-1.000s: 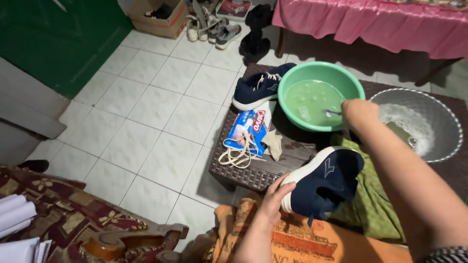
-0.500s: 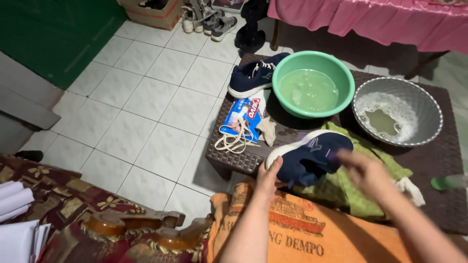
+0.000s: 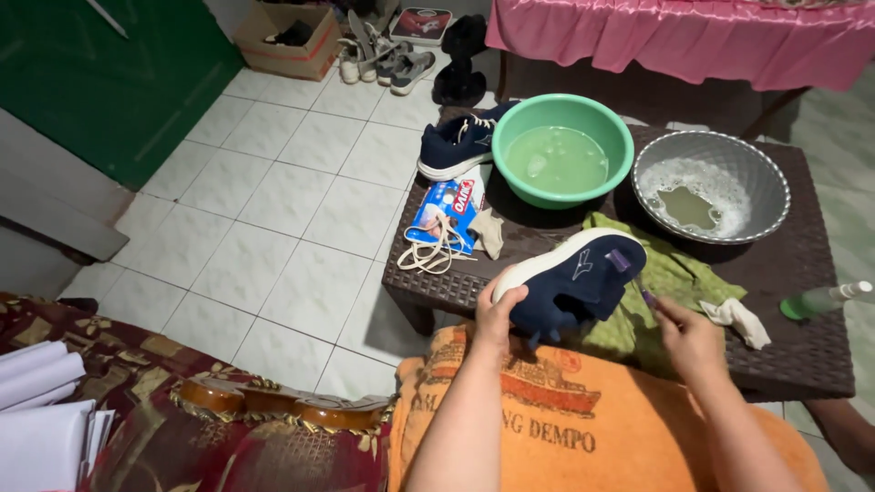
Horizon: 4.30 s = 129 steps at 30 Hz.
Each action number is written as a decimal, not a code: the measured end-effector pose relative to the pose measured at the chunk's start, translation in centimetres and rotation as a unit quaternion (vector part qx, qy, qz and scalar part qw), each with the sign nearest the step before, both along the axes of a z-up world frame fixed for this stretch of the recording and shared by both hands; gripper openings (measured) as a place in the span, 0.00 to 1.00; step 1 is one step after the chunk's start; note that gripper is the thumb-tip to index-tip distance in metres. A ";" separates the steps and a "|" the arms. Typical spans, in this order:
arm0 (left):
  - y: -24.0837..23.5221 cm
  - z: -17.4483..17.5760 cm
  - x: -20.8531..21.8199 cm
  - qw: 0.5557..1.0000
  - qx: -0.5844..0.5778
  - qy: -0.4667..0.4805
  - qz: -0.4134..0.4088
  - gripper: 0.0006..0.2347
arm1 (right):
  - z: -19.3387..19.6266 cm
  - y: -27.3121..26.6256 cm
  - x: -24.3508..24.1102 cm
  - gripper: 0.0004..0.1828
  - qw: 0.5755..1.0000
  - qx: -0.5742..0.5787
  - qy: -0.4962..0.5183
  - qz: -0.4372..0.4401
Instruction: The person scrubs a dark blue sneaker with a purple toothbrush, repeatedly dipping the brush into a metal bowl of soapy water. They clean the upper fabric, the white sole, and the bottom tread of the shoe while holding it over a green cloth on a table.
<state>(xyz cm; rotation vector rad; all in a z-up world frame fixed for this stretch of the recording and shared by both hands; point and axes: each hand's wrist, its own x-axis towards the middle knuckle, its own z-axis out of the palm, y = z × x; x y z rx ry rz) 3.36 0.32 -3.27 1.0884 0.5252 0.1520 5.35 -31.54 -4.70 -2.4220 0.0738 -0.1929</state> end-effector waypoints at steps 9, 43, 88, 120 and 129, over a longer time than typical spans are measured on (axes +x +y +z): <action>0.3 0.1 -0.5 0.987 0.117 -0.088 -0.059 0.29 | 2.3 3.8 -1.3 0.18 0.983 0.126 -0.116 0.067; 2.0 -1.5 0.1 0.999 -0.009 -0.046 -0.019 0.28 | 2.9 2.5 -4.8 0.19 0.972 0.188 -0.043 0.135; 1.6 1.7 -2.6 0.966 0.149 -0.177 -0.117 0.22 | 9.8 8.5 -8.6 0.20 0.996 0.055 0.050 0.046; -2.3 3.0 -3.0 0.980 -0.129 0.017 -0.153 0.21 | 7.2 7.6 -14.1 0.28 0.945 -0.289 -0.016 0.150; -3.5 5.2 -3.4 0.959 -0.215 0.059 -0.175 0.15 | 11.5 9.5 -11.9 0.29 0.969 -0.207 -0.023 0.131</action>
